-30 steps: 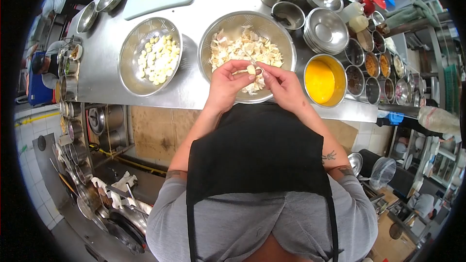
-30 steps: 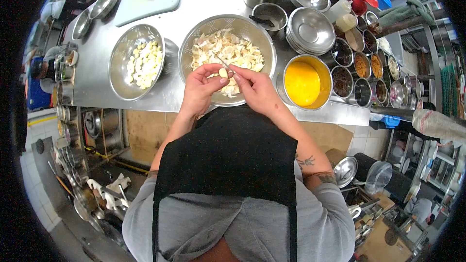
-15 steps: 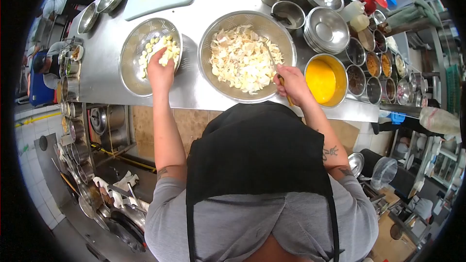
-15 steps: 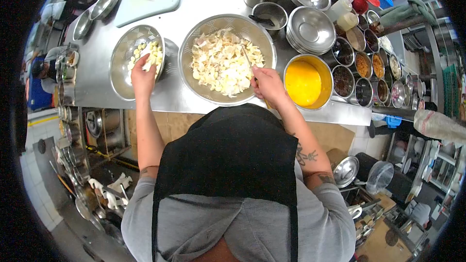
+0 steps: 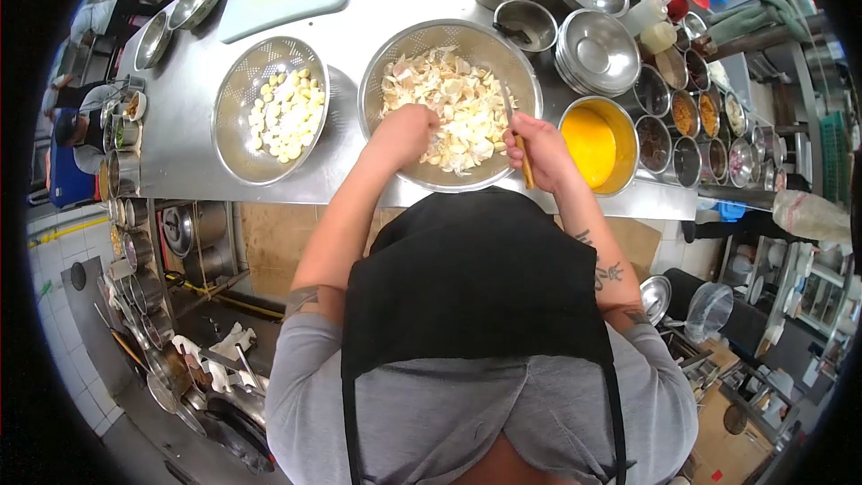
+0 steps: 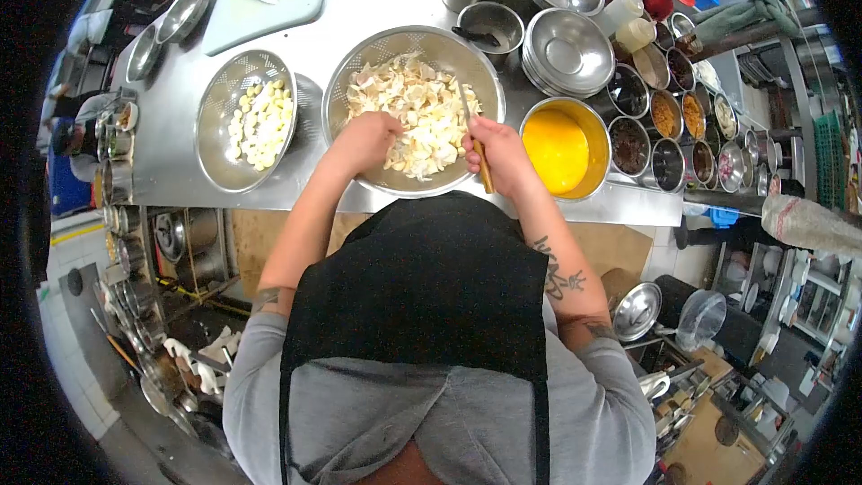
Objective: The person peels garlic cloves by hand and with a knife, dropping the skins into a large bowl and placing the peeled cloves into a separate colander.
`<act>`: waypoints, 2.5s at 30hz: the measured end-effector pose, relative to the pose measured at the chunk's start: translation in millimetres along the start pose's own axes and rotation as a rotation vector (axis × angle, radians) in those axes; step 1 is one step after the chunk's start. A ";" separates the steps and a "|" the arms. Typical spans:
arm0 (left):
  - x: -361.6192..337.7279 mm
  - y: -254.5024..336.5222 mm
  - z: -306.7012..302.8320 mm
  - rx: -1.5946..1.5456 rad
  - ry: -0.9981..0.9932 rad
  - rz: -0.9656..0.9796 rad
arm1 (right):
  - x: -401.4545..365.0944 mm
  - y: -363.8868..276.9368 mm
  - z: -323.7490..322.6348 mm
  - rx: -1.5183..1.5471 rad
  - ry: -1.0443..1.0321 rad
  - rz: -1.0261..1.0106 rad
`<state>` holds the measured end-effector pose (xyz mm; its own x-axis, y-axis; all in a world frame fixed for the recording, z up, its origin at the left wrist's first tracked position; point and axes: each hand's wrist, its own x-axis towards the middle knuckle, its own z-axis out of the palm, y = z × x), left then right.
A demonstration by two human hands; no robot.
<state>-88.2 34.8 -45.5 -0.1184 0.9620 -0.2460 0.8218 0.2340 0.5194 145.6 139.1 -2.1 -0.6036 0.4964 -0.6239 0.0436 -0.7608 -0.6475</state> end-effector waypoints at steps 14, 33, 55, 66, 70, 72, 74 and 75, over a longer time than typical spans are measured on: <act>1.6 75.3 2.2 -0.083 -0.081 0.216 | 10.5 3.0 -11.7 0.164 0.017 0.052; -9.0 74.9 23.3 -0.594 -0.102 -0.001 | 7.4 -0.7 -17.0 0.228 -0.122 0.126; -35.6 49.8 10.0 -1.654 -0.025 -0.165 | -13.9 7.9 33.4 -0.751 -0.189 -0.418; -38.7 54.7 24.3 -1.590 0.025 -0.142 | -3.4 25.5 23.3 -0.819 -0.163 -0.612; -42.9 60.3 21.8 -1.574 0.060 -0.102 | -1.7 28.7 23.5 -0.725 -0.232 -0.576; -45.3 62.3 22.9 -1.506 0.116 -0.112 | -4.1 29.4 26.9 -0.628 -0.267 -0.526; -44.5 61.7 24.2 -1.440 0.193 -0.043 | -7.4 27.9 30.4 -0.572 -0.283 -0.481; -45.0 61.2 24.6 -1.406 0.232 -0.011 | -10.2 27.2 31.2 -0.565 -0.281 -0.459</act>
<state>-18.9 2.4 -22.7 -0.3210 0.9279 -0.1894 -0.3913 0.0521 0.9188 128.1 100.2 0.3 -0.8348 0.5286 -0.1539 0.0938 -0.1389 -0.9858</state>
